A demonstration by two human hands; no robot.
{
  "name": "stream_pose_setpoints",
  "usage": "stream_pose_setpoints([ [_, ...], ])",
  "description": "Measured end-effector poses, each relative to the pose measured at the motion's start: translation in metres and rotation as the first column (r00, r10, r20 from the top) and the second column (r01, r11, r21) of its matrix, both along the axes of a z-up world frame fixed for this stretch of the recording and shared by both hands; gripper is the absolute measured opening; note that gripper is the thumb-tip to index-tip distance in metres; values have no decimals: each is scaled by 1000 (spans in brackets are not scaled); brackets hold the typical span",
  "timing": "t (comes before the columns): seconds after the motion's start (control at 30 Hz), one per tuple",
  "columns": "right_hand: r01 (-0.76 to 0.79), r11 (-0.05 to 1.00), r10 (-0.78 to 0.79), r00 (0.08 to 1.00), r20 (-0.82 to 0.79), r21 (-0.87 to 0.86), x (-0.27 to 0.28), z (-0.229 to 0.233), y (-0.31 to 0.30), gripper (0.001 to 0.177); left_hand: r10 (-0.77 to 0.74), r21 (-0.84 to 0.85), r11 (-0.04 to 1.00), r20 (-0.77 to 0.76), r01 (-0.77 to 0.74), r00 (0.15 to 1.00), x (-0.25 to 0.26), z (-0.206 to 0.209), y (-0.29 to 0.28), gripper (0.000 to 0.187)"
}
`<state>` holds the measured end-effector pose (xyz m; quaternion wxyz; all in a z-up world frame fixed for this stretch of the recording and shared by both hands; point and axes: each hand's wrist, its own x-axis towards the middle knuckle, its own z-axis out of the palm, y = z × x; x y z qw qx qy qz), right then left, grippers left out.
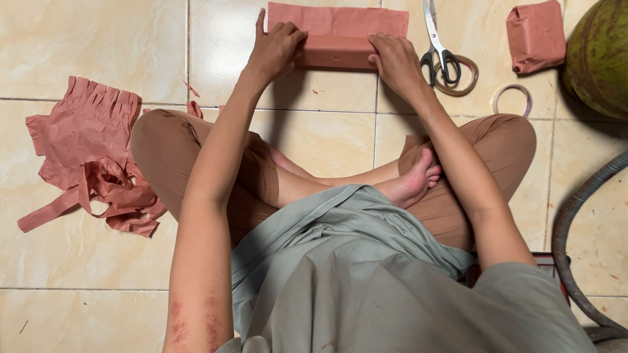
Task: The person sits on the floor and wraps a small rectangular box with a pink sheet of paper. They fold the paper around the box, secure it with clear tape, and trim the excess tape with scissors. The wrapped package is then set aside.
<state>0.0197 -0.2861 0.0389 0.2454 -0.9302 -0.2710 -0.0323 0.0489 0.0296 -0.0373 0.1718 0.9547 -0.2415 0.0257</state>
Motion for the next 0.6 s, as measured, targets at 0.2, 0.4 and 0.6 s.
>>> stream_pose_setpoints([
  [0.2, 62, 983, -111, 953, -282, -175, 36, -18, -4, 30, 105, 139, 986, -122, -87, 987, 29, -18, -12, 43],
  [0.4, -14, 903, -214, 853, -477, -429, 79, -55, 6, 67, 168, 164, 977, -195, -137, 966, 37, -9, -23, 50],
  [0.6, 1, 893, -178, 918, -353, -449, 70, -60, 8, 71, 160, 108, 979, 103, -171, 982, 26, 5, -17, 71],
])
